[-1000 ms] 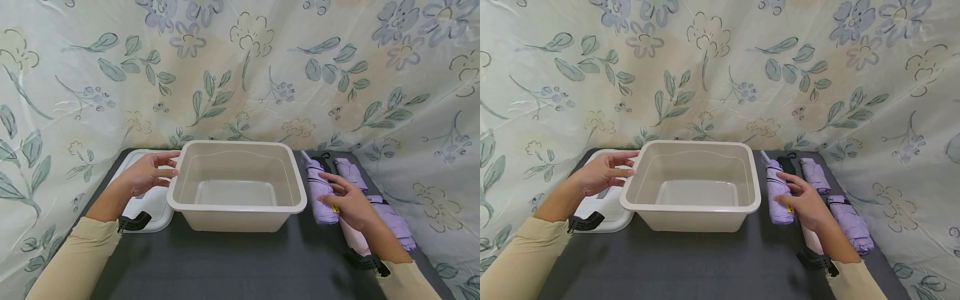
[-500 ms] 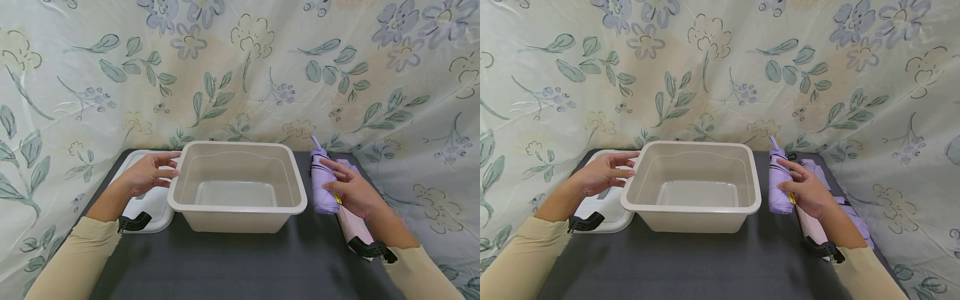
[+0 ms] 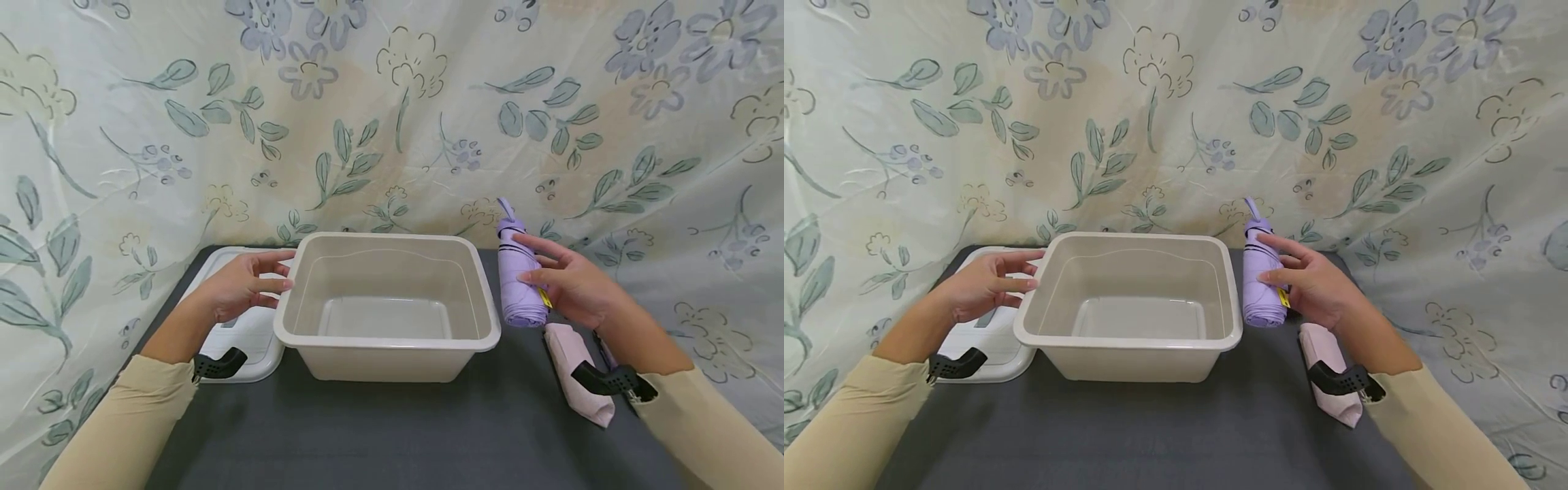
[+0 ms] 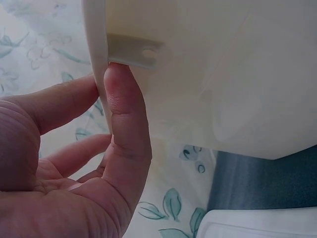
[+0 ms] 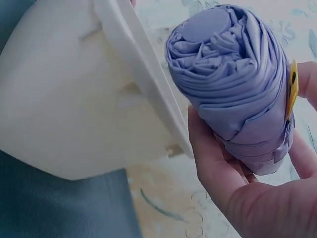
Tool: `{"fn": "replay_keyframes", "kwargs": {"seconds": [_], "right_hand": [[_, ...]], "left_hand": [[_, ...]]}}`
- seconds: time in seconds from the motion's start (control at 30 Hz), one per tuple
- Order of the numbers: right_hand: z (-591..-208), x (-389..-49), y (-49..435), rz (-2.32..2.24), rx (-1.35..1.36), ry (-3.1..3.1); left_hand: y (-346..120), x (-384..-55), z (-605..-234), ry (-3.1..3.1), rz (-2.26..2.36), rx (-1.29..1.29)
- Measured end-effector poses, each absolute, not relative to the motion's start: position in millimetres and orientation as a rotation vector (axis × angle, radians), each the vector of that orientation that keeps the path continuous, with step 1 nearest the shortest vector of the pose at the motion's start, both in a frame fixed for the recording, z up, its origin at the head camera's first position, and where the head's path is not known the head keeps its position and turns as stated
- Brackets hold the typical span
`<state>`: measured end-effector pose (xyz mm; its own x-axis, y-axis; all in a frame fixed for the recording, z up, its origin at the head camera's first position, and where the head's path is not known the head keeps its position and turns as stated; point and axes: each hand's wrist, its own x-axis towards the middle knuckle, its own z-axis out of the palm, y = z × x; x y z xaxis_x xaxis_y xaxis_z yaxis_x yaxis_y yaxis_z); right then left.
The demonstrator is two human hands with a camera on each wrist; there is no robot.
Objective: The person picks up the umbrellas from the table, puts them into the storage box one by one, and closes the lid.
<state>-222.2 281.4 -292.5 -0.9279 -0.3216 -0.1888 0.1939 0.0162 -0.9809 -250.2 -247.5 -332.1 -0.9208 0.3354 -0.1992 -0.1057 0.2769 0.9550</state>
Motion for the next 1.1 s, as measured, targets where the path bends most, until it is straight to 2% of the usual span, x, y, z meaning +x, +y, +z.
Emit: {"fn": "replay_keyframes", "kwargs": {"seconds": [0.23, 1.1], "right_hand": [[-281.1, -229.1, 254.9, -1.908, -0.175, 1.966], [-273.5, -267.8, 160.9, -1.69, -0.055, 1.938]], "left_hand": [[-247.8, -249.9, -333.5, 2.179, 1.694, 0.217], [-247.5, -251.0, -335.3, 2.187, 1.7, 0.192]]}}
